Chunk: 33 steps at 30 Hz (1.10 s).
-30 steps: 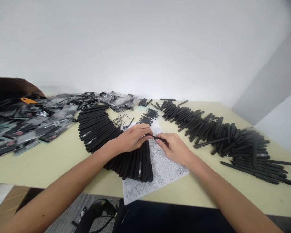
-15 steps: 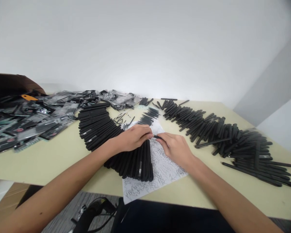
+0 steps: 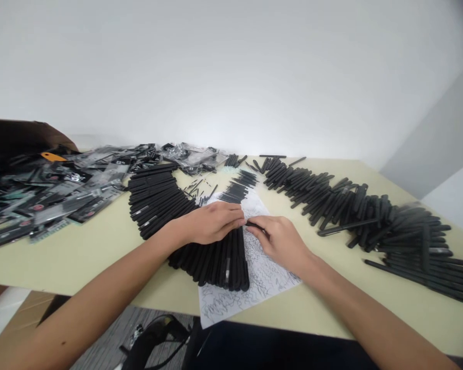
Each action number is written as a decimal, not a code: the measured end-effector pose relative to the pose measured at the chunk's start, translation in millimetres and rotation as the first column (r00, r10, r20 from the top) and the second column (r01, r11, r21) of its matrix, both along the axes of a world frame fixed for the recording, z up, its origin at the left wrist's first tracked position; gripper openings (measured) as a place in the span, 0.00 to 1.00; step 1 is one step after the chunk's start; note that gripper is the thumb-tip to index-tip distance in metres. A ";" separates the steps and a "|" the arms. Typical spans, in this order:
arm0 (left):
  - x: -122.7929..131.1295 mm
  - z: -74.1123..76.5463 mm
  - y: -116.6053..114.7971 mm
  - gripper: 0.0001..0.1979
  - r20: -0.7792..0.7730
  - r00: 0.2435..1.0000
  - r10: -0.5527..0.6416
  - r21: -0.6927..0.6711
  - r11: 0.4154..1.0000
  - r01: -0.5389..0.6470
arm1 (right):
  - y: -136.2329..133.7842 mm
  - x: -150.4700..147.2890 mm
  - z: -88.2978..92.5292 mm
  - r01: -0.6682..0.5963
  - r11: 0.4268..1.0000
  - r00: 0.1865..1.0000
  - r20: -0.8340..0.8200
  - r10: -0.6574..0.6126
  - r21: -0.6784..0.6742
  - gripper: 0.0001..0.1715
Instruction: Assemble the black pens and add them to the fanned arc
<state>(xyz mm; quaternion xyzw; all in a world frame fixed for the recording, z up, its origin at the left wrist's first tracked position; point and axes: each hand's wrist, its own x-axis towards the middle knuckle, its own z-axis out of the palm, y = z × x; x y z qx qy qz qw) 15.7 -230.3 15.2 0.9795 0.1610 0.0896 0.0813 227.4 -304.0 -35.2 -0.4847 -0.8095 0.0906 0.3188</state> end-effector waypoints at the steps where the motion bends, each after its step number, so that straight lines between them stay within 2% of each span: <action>1: -0.3 1.7 -1.2 0.17 -0.011 1.000 0.024 0.020 1.000 -0.024 | -0.3 -0.4 -0.9 0.019 0.999 1.000 0.023 -0.019 0.035 0.14; 5: -1.1 6.4 -6.2 0.17 -0.031 0.996 0.088 0.074 0.994 -0.085 | -2.4 0.3 -0.1 0.078 0.991 0.995 0.061 -0.085 0.108 0.15; 8: -2.0 6.8 -7.5 0.10 -0.016 0.996 0.089 0.069 0.994 -0.088 | -3.1 3.0 3.4 0.036 0.999 0.998 0.041 -0.038 0.028 0.14; 11: -3.1 5.9 -6.6 0.14 0.030 0.995 0.092 0.079 0.992 -0.094 | -1.9 6.1 6.8 -0.050 0.996 0.999 -0.003 0.050 -0.075 0.15; 13: -3.6 5.8 -6.1 0.12 0.052 0.996 0.073 0.078 0.994 -0.077 | -0.5 7.2 8.5 -0.075 0.993 0.997 -0.023 0.073 -0.094 0.16; 18: -2.5 6.9 -7.9 0.11 0.090 0.994 0.065 0.061 0.996 -0.071 | -0.3 7.0 9.6 -0.070 0.995 0.997 -0.046 0.067 -0.068 0.15; 24: 0.2 5.3 -8.2 0.19 0.083 0.991 0.104 0.140 0.984 -0.115 | -2.1 5.5 6.2 -0.012 1.000 1.000 -0.023 0.012 0.027 0.15; 30: -0.8 5.6 -8.4 0.15 0.084 0.988 0.129 0.011 0.991 -0.131 | 1.1 9.1 6.9 -0.042 0.999 0.999 0.034 0.043 -0.010 0.15; 33: -2.1 6.9 -9.0 0.13 0.096 0.990 0.104 -0.004 0.995 -0.104 | 3.2 11.1 6.2 -0.067 0.998 0.997 0.026 0.067 -0.015 0.14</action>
